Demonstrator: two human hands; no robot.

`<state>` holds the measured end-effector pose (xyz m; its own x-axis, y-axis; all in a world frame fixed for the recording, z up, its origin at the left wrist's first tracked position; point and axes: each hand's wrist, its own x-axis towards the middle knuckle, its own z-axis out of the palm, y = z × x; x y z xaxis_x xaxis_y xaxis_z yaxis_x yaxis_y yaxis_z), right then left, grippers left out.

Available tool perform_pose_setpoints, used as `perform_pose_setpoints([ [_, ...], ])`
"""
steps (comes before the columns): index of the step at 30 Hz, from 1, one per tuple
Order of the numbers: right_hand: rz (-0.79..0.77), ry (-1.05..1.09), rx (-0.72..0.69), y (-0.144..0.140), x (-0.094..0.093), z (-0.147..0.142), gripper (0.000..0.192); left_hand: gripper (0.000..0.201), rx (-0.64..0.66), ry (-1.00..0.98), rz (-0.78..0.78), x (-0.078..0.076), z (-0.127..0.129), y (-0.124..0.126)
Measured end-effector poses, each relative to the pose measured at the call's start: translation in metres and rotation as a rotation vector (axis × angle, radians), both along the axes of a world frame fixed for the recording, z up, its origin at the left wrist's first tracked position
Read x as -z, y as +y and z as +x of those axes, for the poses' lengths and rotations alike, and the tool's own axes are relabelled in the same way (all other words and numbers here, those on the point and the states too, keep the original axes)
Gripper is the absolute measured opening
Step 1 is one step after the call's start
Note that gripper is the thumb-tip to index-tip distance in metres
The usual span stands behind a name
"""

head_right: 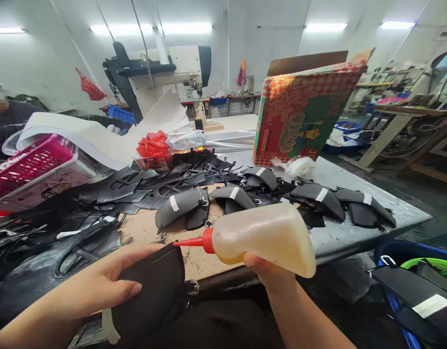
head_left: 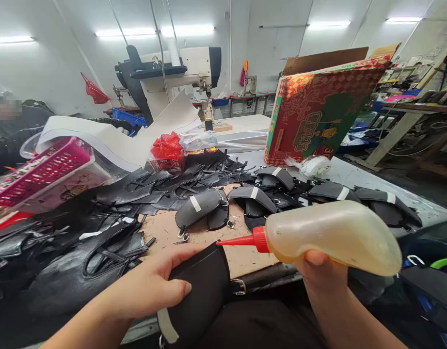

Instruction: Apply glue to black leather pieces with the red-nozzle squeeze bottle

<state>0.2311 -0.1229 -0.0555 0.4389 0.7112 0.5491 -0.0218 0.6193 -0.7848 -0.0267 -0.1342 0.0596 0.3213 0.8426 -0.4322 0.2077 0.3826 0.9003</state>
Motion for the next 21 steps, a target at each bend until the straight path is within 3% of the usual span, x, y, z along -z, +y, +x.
perform_pose_setpoints([
  [2,0.063,-0.026,0.030,0.001,-0.004,-0.002,0.043,0.054,0.117,0.051,0.005,-0.003,-0.001,0.003],
  [5,0.145,-0.062,0.034,0.002,-0.013,-0.007,0.037,0.055,0.132,0.058,0.034,-0.002,-0.002,0.004],
  [14,0.045,0.144,-0.020,-0.003,-0.006,-0.005,0.047,0.046,-0.168,-0.072,0.016,0.002,0.004,-0.002],
  [21,0.030,0.248,-0.108,-0.004,-0.034,-0.016,0.042,0.050,-0.352,-0.146,-0.083,0.006,0.006,-0.004],
])
